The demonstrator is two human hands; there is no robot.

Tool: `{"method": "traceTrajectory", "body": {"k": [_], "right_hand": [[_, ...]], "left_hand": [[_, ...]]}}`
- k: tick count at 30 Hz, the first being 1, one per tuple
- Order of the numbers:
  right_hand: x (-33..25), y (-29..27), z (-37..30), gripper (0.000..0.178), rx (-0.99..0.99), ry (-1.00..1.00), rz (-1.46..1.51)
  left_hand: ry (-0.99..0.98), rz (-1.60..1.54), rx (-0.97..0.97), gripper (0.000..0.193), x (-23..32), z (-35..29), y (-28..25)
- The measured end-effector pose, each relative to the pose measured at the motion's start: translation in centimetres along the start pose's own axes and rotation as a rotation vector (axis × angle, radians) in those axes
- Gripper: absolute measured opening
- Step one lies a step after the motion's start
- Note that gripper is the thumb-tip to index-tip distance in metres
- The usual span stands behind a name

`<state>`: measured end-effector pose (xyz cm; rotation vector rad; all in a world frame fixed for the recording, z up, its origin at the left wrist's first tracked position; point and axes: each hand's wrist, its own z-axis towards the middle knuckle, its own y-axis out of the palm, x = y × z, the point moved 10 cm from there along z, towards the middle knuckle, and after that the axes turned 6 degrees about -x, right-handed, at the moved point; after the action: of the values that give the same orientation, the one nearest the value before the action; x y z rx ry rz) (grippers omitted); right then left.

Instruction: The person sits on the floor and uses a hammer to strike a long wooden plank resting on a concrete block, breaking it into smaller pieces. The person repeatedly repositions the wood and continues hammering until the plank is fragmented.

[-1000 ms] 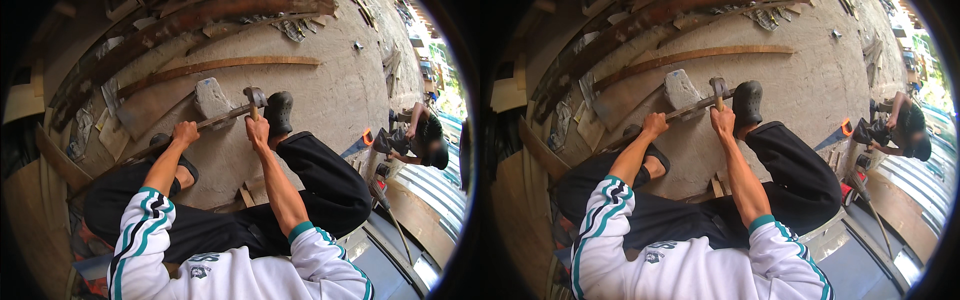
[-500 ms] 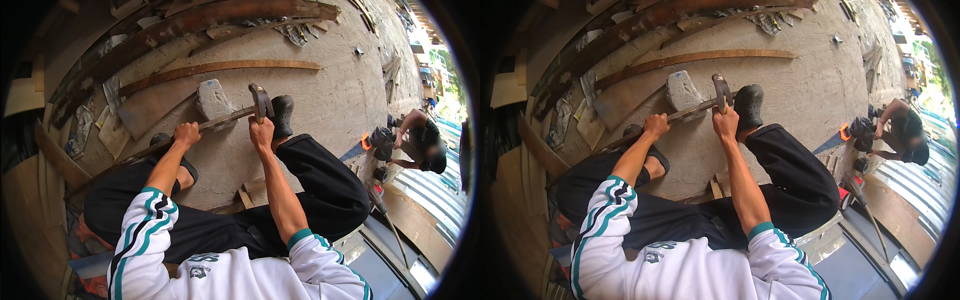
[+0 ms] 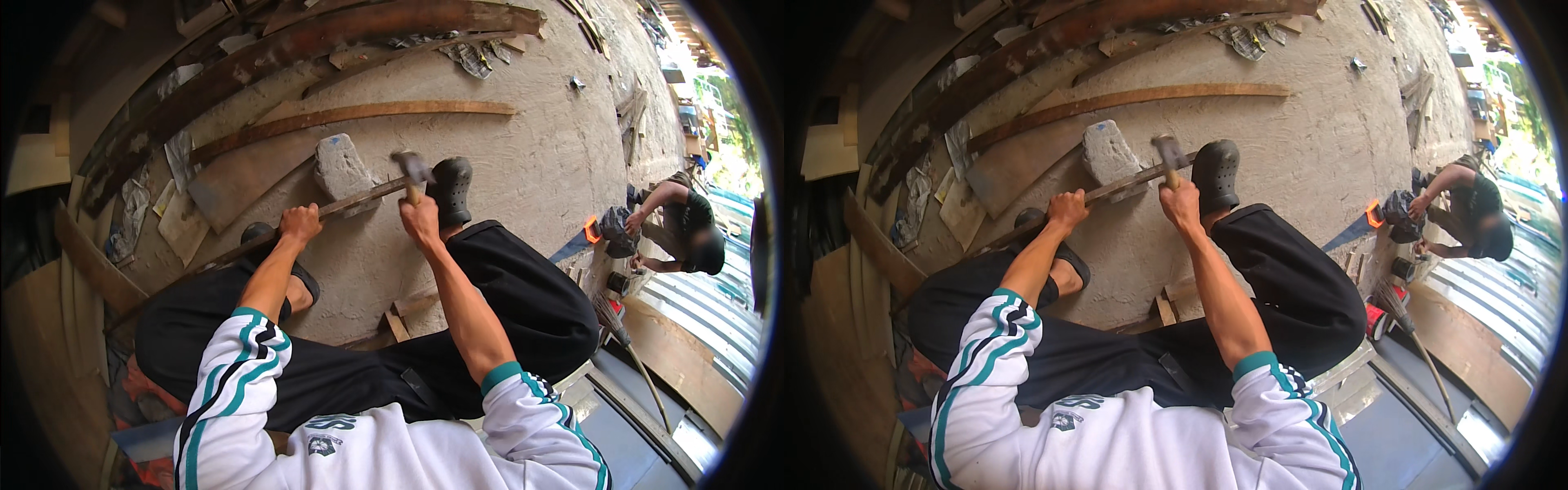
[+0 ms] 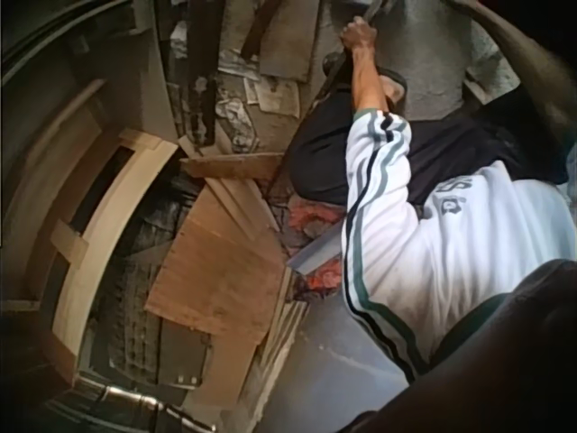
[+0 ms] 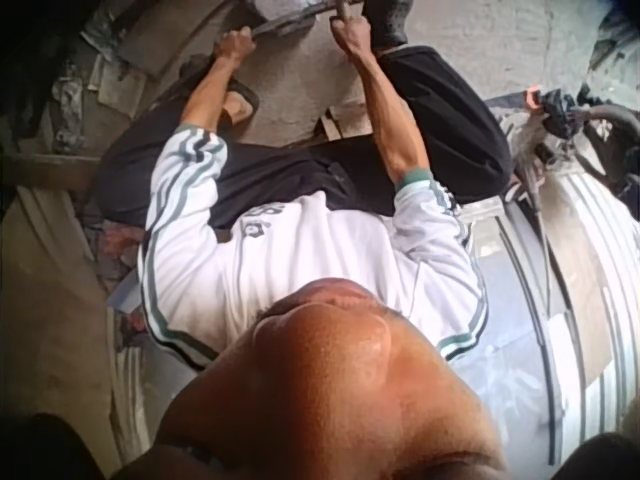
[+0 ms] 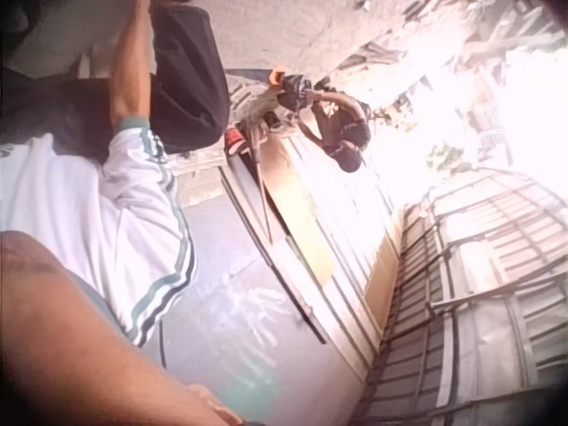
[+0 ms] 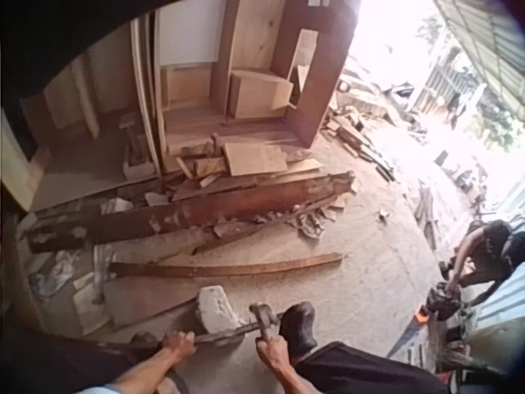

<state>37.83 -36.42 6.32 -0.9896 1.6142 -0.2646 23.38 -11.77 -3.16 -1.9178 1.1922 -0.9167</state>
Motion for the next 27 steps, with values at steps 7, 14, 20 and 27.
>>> {"method": "traceTrajectory", "body": {"k": [7, 14, 20, 27], "right_hand": [[-5.5, -1.9, 1.7, 0.03, -0.084, 0.132, -0.065], [-0.5, 0.0, 1.8, 0.038, -0.369, 0.445, -0.197], [-5.2, -2.0, 1.6, 0.032, -0.113, 0.217, 0.039], [-2.2, 0.0, 2.7, 0.033, -0.321, 0.429, -0.13]], "left_hand": [[0.0, -0.028, 0.02, 0.03, 0.0, -0.9, -0.3], [0.005, -0.005, 0.032, 0.03, 0.2, -0.7, 0.2], [-0.003, 0.001, 0.095, 0.03, -0.3, -0.8, 0.2], [0.046, 0.014, 0.152, 0.025, 0.1, -1.4, 0.3]]}}
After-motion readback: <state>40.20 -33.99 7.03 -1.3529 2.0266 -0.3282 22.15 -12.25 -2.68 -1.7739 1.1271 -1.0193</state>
